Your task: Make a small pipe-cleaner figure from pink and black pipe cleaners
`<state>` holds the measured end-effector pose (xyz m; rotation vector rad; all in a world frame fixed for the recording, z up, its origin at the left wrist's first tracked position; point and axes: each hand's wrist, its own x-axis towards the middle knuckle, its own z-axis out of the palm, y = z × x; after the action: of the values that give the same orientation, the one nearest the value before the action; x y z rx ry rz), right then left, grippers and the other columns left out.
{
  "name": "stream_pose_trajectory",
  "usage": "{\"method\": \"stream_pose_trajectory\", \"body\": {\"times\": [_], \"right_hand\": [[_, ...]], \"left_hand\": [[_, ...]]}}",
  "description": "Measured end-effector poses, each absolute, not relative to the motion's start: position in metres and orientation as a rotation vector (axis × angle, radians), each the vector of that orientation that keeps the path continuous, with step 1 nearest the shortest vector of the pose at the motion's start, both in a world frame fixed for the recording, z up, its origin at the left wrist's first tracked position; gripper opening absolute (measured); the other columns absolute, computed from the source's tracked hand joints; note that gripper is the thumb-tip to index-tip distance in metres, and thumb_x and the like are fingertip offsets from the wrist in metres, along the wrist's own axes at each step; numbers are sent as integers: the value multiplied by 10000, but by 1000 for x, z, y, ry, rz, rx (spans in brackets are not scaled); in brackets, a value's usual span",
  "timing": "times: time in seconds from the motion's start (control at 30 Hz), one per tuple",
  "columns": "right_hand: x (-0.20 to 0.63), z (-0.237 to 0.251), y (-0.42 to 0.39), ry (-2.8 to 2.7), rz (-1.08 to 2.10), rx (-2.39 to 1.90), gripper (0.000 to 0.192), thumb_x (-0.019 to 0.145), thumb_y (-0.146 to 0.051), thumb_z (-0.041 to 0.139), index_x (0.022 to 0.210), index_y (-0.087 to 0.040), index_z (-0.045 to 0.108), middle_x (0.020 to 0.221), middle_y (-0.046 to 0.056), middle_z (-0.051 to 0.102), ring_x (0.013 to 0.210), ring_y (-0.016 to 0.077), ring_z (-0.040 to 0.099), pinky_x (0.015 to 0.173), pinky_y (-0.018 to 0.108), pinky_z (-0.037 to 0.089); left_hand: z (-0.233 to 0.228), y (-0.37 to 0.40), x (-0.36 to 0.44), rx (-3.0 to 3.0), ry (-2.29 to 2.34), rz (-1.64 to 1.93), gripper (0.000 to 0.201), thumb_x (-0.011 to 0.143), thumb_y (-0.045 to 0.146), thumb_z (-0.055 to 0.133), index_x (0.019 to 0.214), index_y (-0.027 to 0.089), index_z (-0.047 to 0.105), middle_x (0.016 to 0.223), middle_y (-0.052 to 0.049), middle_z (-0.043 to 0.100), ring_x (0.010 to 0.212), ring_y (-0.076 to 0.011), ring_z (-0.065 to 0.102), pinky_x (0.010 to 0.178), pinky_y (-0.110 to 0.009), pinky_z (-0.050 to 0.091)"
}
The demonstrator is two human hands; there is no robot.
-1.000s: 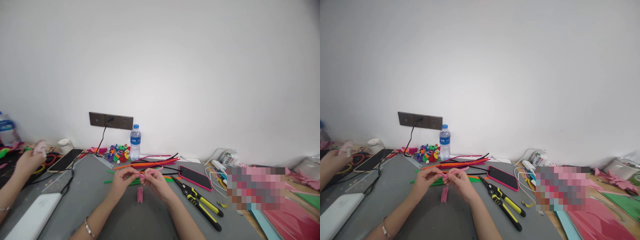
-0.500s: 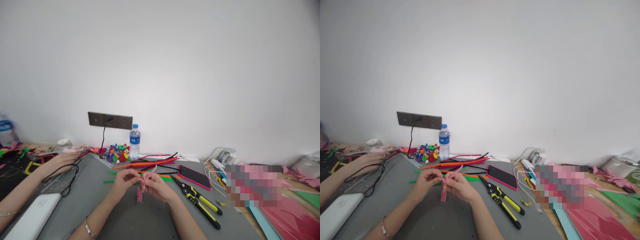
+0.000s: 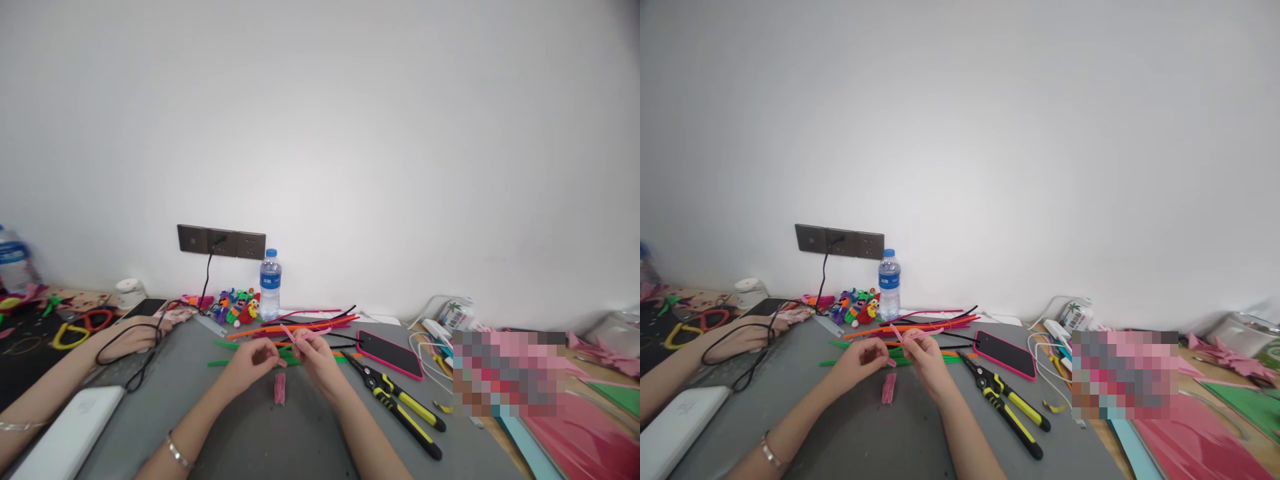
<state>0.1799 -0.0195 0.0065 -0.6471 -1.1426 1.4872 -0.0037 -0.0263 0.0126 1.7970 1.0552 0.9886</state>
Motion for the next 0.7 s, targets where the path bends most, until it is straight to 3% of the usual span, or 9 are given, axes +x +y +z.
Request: {"method": "stream_pose_trajectory", "body": {"times": [0.2,0.43,0.7], "right_hand": [[177,-1,-13,-1236,1327,-746,277,702,-436,745,703,-190,618,706,-24,490,559,107,366,541,246,283],[175,0,-16,-1281,1281,-778,231,685,-360,772,680,-186,621,658,-30,526,578,115,410,557,241,301],[174,-5,-16,-1342,1272,-762,207,691,-343,769,661,-182,641,684,-16,565,620,127,472,595,250,356]], "left_hand": [[10,-30,-4,2024,1106,839,104,713,137,518,696,163,617,574,44,522,496,-100,416,484,-199,280],[9,-27,-6,1993,1121,858,167,709,134,467,804,180,597,506,91,378,474,-111,406,504,-204,276],[8,-26,-4,1956,1176,933,236,825,372,525,768,168,628,495,91,312,463,-106,292,488,-223,201]]}}
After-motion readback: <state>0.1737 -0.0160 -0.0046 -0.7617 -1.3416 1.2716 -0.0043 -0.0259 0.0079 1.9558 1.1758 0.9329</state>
